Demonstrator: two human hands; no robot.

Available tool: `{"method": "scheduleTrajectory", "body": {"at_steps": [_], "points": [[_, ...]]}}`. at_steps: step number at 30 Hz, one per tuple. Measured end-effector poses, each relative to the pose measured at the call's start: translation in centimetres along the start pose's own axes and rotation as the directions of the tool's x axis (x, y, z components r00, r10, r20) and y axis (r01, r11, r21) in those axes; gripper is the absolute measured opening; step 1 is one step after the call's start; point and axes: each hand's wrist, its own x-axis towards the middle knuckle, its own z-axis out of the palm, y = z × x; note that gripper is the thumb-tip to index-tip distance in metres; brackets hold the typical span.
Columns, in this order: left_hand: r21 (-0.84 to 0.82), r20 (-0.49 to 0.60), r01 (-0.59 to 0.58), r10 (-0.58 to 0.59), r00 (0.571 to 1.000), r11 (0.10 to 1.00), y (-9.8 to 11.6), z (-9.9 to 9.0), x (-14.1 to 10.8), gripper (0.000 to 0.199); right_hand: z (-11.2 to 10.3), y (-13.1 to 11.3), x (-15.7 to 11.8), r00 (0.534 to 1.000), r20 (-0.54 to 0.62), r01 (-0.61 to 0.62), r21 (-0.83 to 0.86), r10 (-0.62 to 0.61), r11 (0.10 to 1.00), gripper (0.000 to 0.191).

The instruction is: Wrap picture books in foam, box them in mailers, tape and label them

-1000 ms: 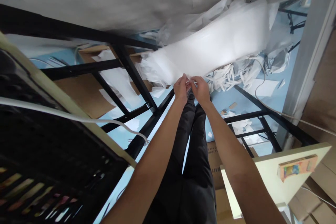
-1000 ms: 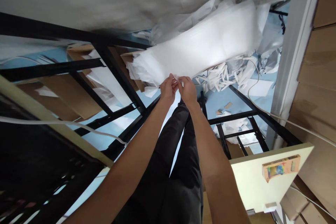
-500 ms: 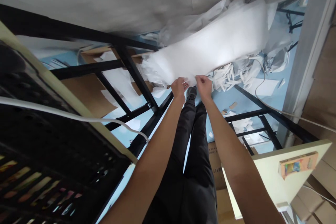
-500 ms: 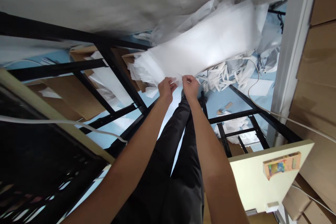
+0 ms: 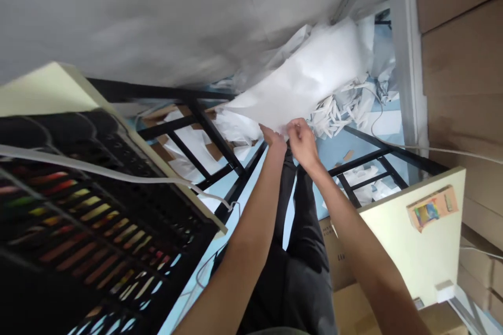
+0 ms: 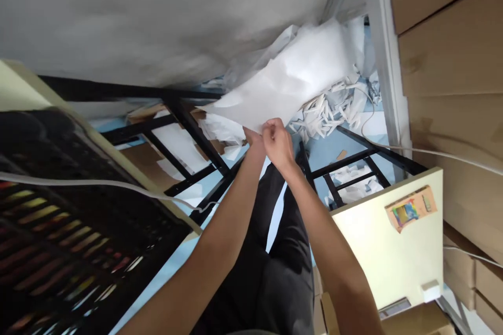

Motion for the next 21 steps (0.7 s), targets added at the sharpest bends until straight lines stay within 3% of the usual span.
{"method": "scheduleTrajectory", "body": {"at_steps": [3,5,9,13,17,19,21], "points": [[-0.154,0.117,0.003,0.015,0.993,0.988,1.6,0.5,-2.3,0.067,-2.1,-0.9,-2.8,0.997,-0.076,-0.013,0.206,0.029,0.978,0.008],[-0.19,0.202,0.044,-0.005,0.979,0.981,2.8,0.2,-3.7,0.078,-3.1,-1.0,-4.3,0.99,-0.092,-0.058,0.425,0.107,0.903,0.013],[-0.201,0.277,0.082,-0.023,0.961,0.976,4.9,-0.5,-6.0,0.102,-3.7,-0.7,-5.7,0.953,-0.046,-0.14,0.811,0.3,0.569,0.027],[-0.134,0.333,0.008,0.037,0.942,0.991,5.9,0.2,-7.8,0.107,-3.2,-0.8,-6.1,0.931,-0.027,-0.111,0.929,0.364,0.353,0.033],[-0.039,0.379,-0.075,0.084,0.922,0.996,6.6,0.6,-10.8,0.108,-3.8,-1.6,-7.9,0.949,-0.049,-0.052,0.95,0.31,0.309,0.036],[-0.005,0.386,-0.119,0.112,0.916,0.993,7.3,0.3,-13.3,0.106,-5.7,-1.7,-9.8,0.935,-0.141,0.024,0.94,0.324,0.34,0.034],[0.022,0.375,-0.173,0.152,0.915,0.985,8.2,0.0,-16.7,0.096,-8.6,-1.2,-12.4,0.892,-0.264,0.112,0.915,0.366,0.386,0.03]]}}
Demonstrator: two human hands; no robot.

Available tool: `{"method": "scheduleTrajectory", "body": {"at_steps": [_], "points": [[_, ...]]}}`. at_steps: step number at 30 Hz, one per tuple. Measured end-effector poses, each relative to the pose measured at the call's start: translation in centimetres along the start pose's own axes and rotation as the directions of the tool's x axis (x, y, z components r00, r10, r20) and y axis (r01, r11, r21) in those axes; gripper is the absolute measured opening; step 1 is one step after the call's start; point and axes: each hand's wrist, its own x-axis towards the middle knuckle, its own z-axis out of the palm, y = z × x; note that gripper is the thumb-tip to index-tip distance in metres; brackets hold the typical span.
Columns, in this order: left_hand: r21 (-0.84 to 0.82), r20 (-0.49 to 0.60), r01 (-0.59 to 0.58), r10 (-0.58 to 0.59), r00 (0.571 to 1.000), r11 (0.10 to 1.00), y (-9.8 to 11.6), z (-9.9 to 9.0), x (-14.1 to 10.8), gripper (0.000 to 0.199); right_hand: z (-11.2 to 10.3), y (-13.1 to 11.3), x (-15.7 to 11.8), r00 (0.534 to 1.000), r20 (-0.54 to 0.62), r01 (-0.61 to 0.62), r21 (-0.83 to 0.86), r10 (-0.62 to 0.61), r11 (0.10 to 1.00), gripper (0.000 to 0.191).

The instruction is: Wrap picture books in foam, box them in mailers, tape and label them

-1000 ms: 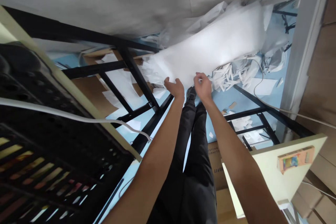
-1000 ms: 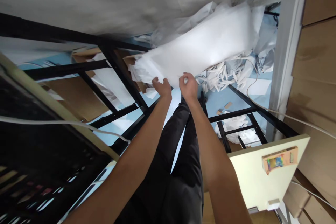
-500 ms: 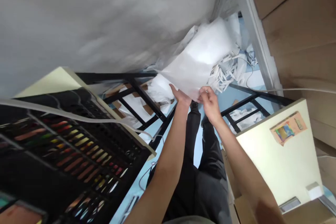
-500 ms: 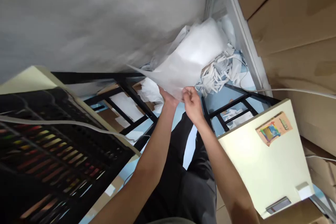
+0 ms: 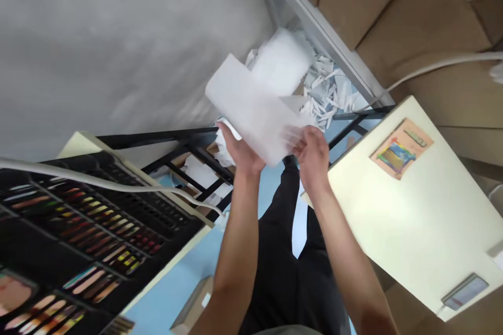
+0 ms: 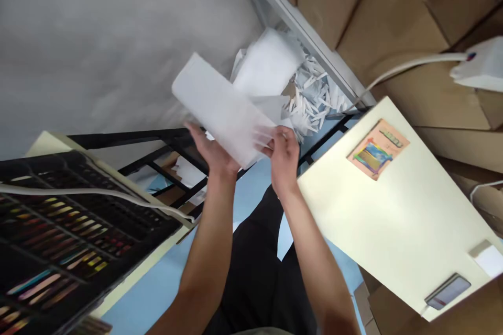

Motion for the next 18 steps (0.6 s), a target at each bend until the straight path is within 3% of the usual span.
{"method": "scheduleTrajectory", "body": {"at_steps": [3,6,9,12,14,18], "points": [[0.071,0.069,-0.043,0.038,0.997,0.997,2.0,2.9,-5.3,0.074,-5.3,-4.3,-2.6,0.976,-0.157,0.145,-0.037,-0.149,0.989,0.025],[0.116,0.23,-0.007,-0.02,0.973,0.993,2.5,7.7,-10.8,0.062,-11.4,-7.4,-5.6,0.931,-0.277,0.214,-0.106,-0.236,0.971,0.023],[0.156,0.36,0.085,-0.136,0.923,0.984,1.1,12.6,-15.9,0.066,-17.8,-9.2,-9.0,0.923,-0.281,0.214,-0.189,-0.261,0.958,0.02],[0.235,0.43,0.143,-0.235,0.872,0.961,-1.5,16.1,-20.4,0.066,-24.8,-10.1,-12.5,0.92,-0.281,0.206,-0.251,-0.274,0.946,0.018],[0.308,0.479,0.173,-0.309,0.822,0.935,-3.3,17.8,-23.1,0.064,-29.6,-10.5,-14.8,0.9,-0.32,0.222,-0.246,-0.295,0.943,0.023],[0.486,0.561,0.234,-0.506,0.655,0.842,-6.8,20.2,-28.0,0.062,-38.1,-11.0,-18.7,0.861,-0.346,0.318,-0.207,-0.373,0.925,0.067]]}}
